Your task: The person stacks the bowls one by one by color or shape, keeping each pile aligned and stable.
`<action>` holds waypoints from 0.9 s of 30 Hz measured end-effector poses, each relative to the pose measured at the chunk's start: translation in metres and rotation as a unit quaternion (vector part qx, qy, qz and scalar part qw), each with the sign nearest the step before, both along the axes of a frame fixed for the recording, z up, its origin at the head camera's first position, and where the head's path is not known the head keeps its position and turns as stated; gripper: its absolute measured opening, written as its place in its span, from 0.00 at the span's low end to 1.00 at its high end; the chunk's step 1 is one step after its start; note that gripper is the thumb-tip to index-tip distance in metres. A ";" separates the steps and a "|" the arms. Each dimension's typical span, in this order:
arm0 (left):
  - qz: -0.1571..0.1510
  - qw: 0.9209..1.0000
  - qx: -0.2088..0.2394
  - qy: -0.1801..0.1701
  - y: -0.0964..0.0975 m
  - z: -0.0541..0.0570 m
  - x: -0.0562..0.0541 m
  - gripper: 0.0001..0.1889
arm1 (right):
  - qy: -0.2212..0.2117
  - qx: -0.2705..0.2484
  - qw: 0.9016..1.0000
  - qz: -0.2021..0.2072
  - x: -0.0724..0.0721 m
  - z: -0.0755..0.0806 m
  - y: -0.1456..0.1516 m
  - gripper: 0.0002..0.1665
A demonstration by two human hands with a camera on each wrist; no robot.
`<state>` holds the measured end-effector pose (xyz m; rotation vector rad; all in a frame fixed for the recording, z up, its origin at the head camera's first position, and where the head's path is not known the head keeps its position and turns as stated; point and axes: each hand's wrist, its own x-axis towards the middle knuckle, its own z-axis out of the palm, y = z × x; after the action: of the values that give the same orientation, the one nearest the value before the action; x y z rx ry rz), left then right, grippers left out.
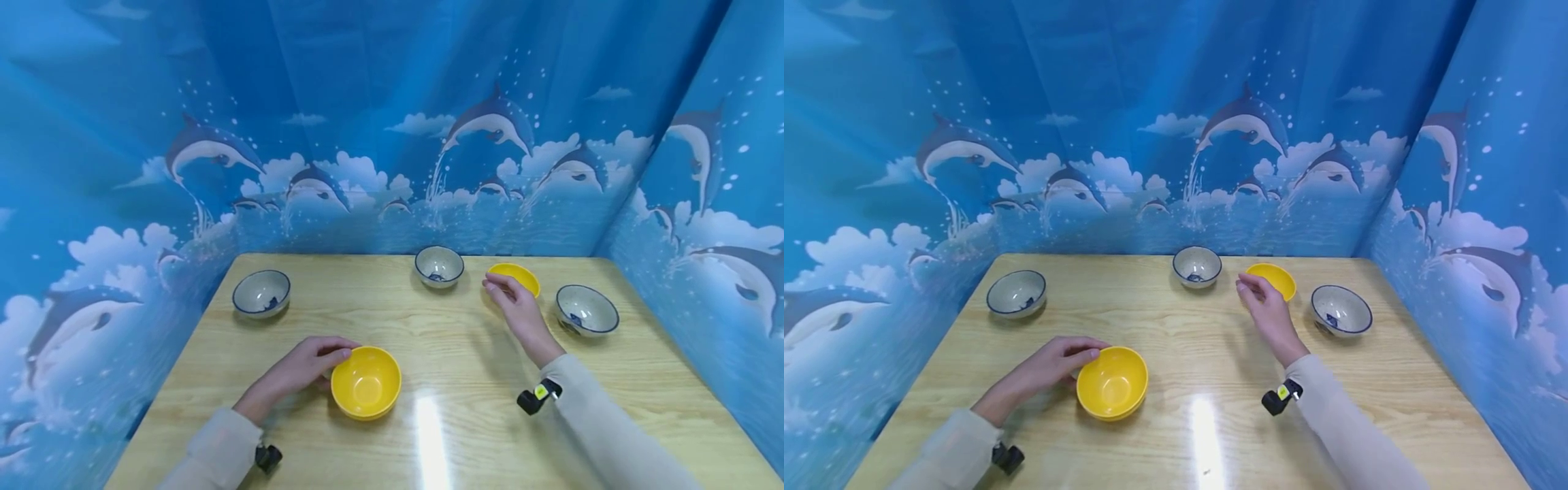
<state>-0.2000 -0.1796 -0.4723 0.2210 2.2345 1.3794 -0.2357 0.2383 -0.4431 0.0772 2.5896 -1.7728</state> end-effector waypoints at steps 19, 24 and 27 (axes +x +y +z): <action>0.005 1.000 -0.001 0.002 0.001 0.002 0.002 0.21 | 0.005 0.068 0.994 -0.084 -0.023 -0.009 0.042 0.37; 0.005 1.000 -0.004 0.004 0.000 0.001 0.001 0.20 | 0.012 0.078 0.993 -0.092 -0.029 -0.015 0.046 0.38; 0.004 1.000 -0.004 0.005 0.000 0.000 0.001 0.21 | 0.009 0.081 0.992 -0.092 -0.031 -0.017 0.048 0.38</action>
<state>-0.1992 -0.1800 -0.4721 0.2170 2.2508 1.3761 -0.2672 0.2860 -0.4599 0.3120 2.8181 -1.6155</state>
